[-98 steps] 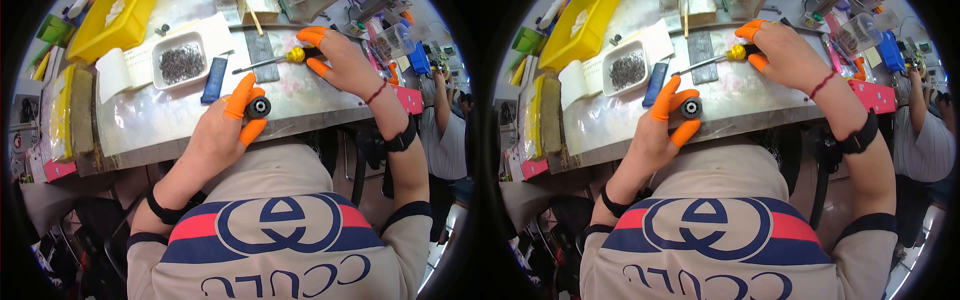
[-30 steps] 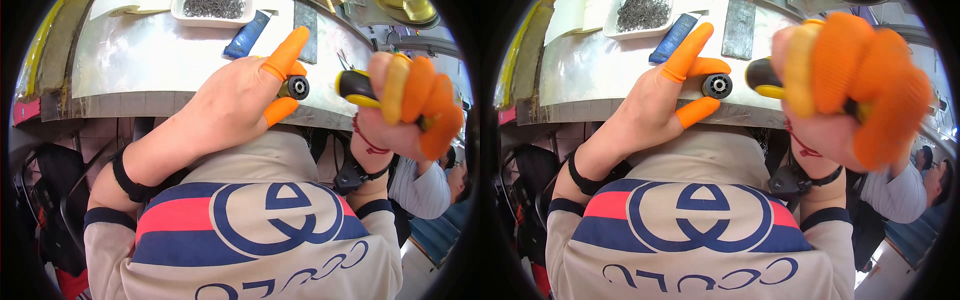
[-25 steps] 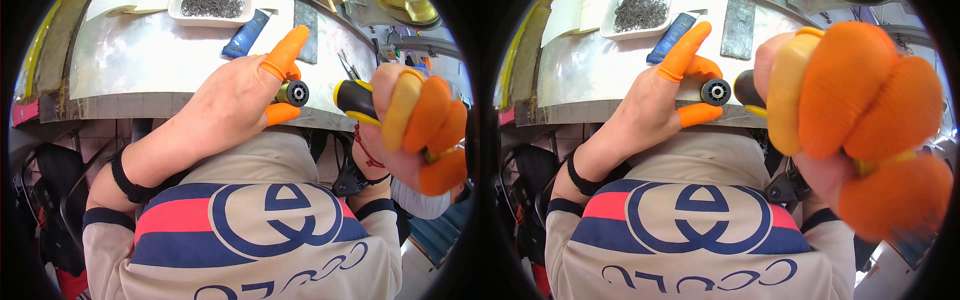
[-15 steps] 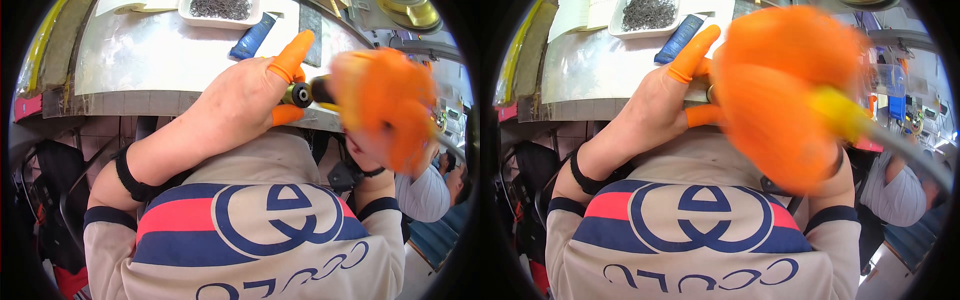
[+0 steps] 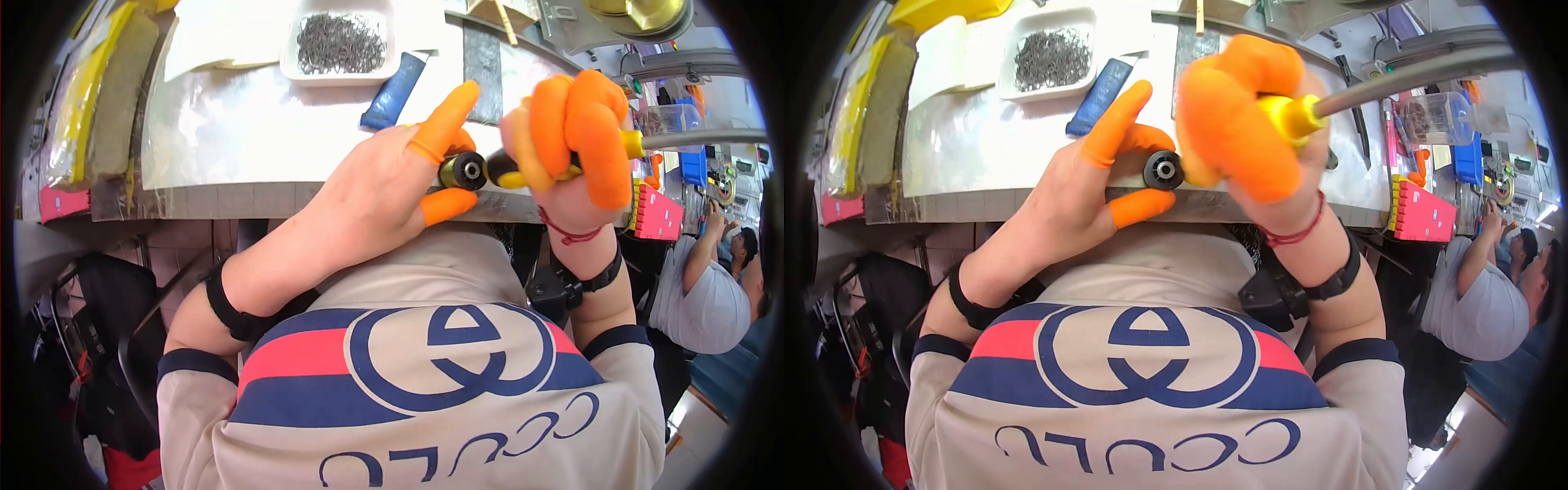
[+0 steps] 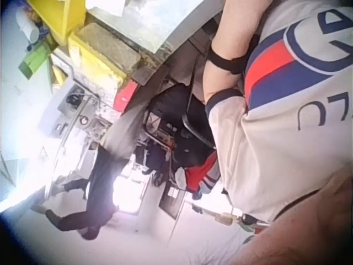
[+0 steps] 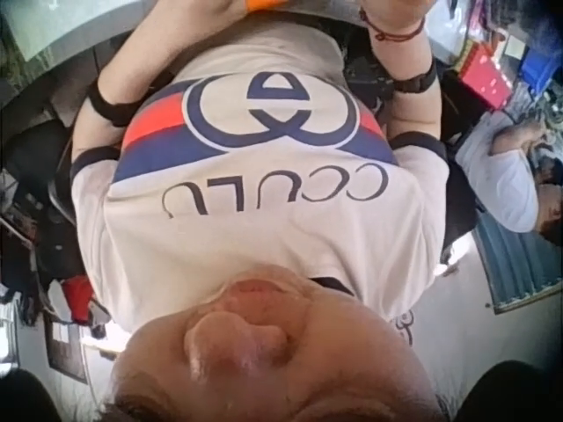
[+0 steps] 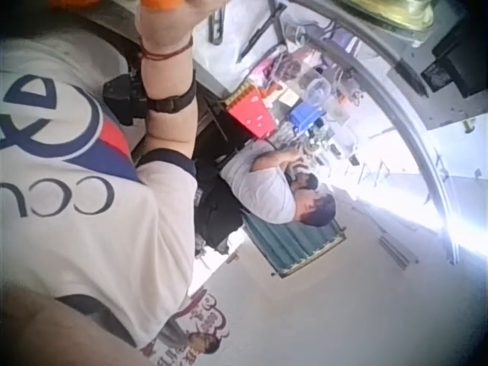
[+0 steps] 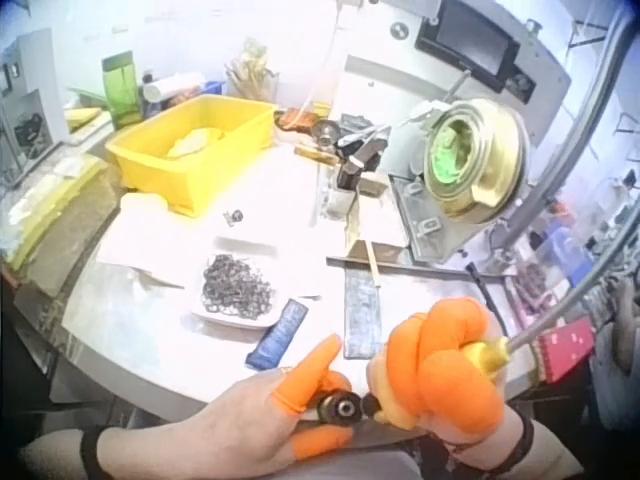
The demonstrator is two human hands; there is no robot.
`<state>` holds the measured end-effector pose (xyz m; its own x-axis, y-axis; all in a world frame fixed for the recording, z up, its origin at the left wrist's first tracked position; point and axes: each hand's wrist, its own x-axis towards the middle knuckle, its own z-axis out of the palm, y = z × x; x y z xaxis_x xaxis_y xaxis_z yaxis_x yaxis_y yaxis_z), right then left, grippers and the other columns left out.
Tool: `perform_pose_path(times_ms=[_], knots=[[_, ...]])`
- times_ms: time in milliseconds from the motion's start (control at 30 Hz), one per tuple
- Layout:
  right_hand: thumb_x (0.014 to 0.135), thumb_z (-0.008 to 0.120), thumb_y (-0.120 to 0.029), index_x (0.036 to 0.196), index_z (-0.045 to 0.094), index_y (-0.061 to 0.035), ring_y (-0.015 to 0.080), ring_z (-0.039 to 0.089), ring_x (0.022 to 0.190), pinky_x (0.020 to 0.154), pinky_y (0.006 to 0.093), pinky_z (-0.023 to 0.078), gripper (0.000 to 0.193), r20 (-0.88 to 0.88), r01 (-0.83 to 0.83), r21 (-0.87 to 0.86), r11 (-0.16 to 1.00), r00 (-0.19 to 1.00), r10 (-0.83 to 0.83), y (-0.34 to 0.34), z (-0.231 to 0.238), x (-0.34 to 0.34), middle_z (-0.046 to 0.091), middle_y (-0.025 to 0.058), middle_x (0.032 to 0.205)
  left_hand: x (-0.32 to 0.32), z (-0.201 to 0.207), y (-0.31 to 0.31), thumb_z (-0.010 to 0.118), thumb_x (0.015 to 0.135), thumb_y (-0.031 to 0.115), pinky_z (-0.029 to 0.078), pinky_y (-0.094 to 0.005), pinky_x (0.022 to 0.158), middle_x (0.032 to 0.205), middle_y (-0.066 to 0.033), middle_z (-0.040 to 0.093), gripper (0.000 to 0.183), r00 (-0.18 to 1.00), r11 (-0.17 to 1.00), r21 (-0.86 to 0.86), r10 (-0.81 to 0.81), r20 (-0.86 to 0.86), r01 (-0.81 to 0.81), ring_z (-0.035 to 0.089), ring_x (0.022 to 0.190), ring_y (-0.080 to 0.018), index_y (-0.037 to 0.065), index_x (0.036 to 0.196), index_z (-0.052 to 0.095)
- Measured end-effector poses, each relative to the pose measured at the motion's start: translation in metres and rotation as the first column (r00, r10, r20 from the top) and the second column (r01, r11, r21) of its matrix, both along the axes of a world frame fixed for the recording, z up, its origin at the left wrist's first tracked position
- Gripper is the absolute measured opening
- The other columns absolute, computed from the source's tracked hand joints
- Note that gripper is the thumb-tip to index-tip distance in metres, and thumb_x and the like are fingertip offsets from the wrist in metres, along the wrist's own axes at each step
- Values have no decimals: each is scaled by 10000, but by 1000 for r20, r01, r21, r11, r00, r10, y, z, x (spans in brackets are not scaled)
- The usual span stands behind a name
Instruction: Assembling small electrical coils and applying adhesive using a syringe.
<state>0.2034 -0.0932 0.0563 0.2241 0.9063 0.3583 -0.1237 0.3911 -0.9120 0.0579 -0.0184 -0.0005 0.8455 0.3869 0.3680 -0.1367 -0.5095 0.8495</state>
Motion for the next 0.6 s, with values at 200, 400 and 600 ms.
perform_pose_path(times_ms=[200, 400, 600], knots=[[726, 655, -165, 957, 483, 5, 96, 452, 516, 473, 200, 348, 335, 389, 312, -213, 926, 896, -213, -62, 19, 43, 496, 39, 679, -14, 14, 6, 561, 765, -14, 392, -314, 849, 1086, -135, 512, 709, 985, 713, -687, -36, 166, 142, 533, 921, -199, 130, 1337, 169], [645, 720, -204, 1040, 523, -35, 160, 499, 641, 591, 265, 407, 473, 922, 760, -291, 581, 386, -43, -106, 18, 80, 524, 68, 732, -24, 37, 21, 446, 858, 81, 530, -317, 682, 1197, -195, 435, 511, 985, 522, -836, -93, 144, 171, 589, 897, -269, 91, 1310, 210], [663, 708, -193, 1036, 530, -26, 222, 536, 748, 677, 307, 422, 445, 958, 809, -264, 526, 285, 43, -141, 21, 116, 561, 109, 813, -20, 45, 26, 482, 834, 54, 530, -330, 715, 1208, -216, 422, 437, 985, 448, -877, -50, 168, 172, 579, 916, -270, 49, 1252, 354]])
